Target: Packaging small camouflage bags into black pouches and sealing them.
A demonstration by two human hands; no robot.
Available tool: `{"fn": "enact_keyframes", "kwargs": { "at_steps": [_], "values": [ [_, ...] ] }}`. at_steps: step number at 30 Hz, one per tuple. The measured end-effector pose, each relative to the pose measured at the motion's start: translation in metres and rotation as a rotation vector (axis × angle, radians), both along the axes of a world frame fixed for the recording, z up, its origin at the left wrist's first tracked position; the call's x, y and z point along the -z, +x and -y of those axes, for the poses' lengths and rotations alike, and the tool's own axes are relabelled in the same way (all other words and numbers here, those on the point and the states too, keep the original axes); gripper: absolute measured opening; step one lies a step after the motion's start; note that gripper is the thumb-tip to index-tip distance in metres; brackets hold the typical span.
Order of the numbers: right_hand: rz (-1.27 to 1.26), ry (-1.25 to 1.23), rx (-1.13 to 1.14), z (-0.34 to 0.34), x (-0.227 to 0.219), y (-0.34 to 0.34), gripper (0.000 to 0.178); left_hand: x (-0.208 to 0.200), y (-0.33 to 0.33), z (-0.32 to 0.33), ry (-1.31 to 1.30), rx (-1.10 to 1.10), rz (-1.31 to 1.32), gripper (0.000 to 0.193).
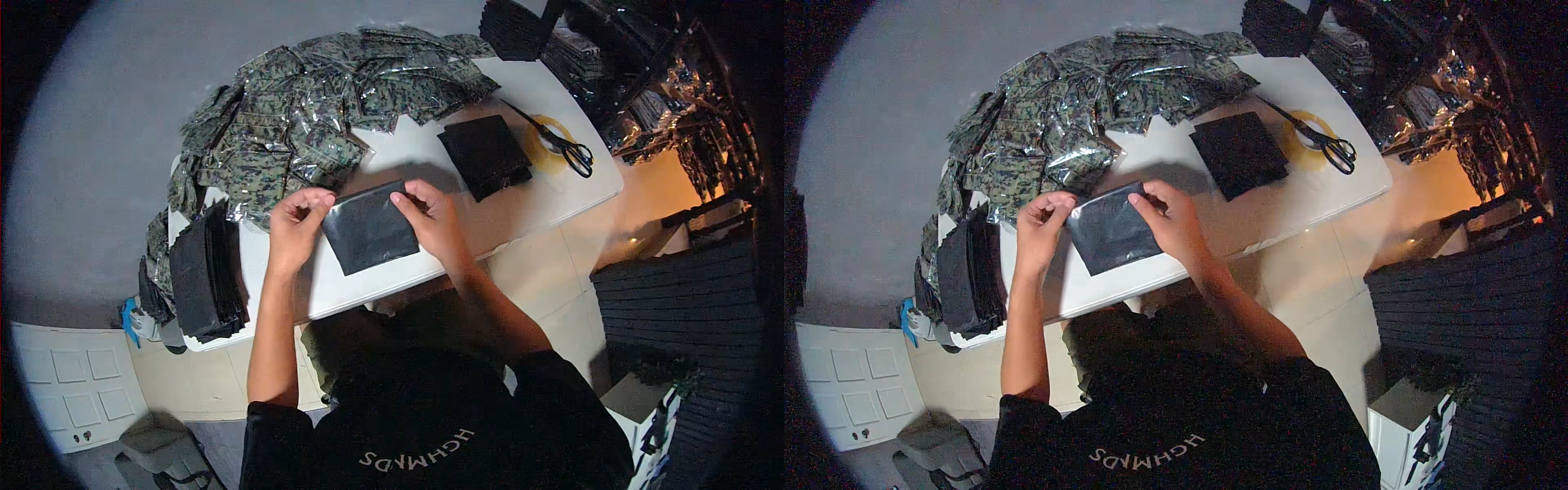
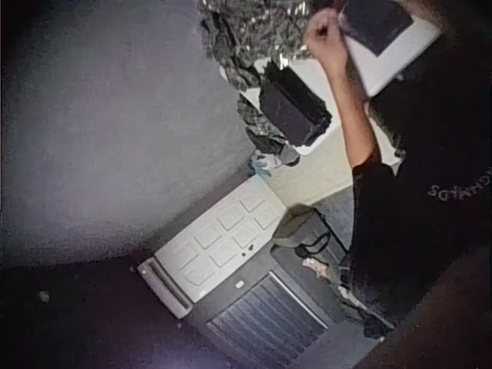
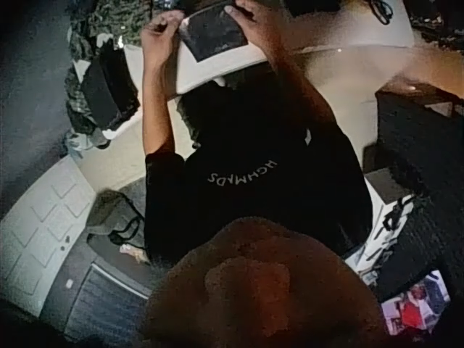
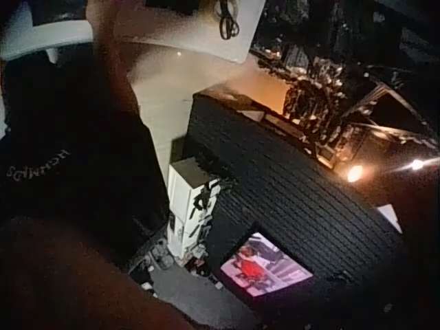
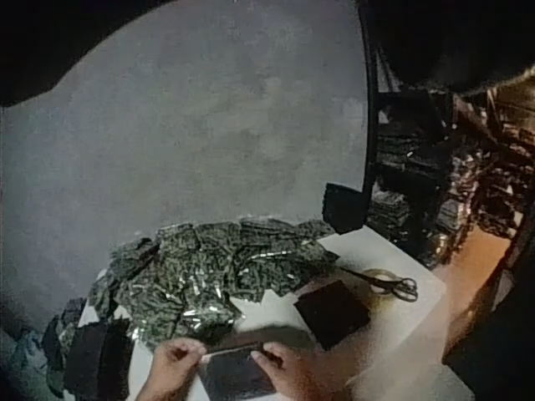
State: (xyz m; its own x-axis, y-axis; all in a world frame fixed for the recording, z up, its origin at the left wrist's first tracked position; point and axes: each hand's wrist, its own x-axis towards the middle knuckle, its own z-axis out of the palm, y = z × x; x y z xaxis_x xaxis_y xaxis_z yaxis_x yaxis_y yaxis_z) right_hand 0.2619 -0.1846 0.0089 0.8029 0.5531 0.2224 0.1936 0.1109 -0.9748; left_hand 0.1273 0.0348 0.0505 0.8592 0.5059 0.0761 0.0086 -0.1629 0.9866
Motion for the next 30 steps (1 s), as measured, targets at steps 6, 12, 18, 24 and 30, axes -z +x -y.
{"fn": "enact_keyframes", "kwargs": {
  "at_steps": [6,12,18,24,30],
  "values": [
    [0.019,0.085,0.134,-0.007,0.000,0.012,0.019,0.022,-0.001,0.034,-0.298,-0.236,0.106,0.021],
    [0.136,-0.027,0.146,0.011,-0.013,0.027,0.018,0.017,0.011,0.047,-0.260,-0.224,0.242,0.018],
    [0.105,0.055,0.137,0.027,-0.026,0.038,0.017,-0.002,0.031,0.068,-0.386,-0.245,0.311,0.015],
    [0.160,-0.036,0.205,0.051,-0.023,0.073,0.018,0.009,0.040,0.102,-0.290,0.006,0.064,0.020],
    [-0.173,-0.154,-0.039,0.115,-0.027,0.093,0.038,-0.001,0.089,0.115,-0.386,-0.041,-0.019,0.015]
  ]
}}
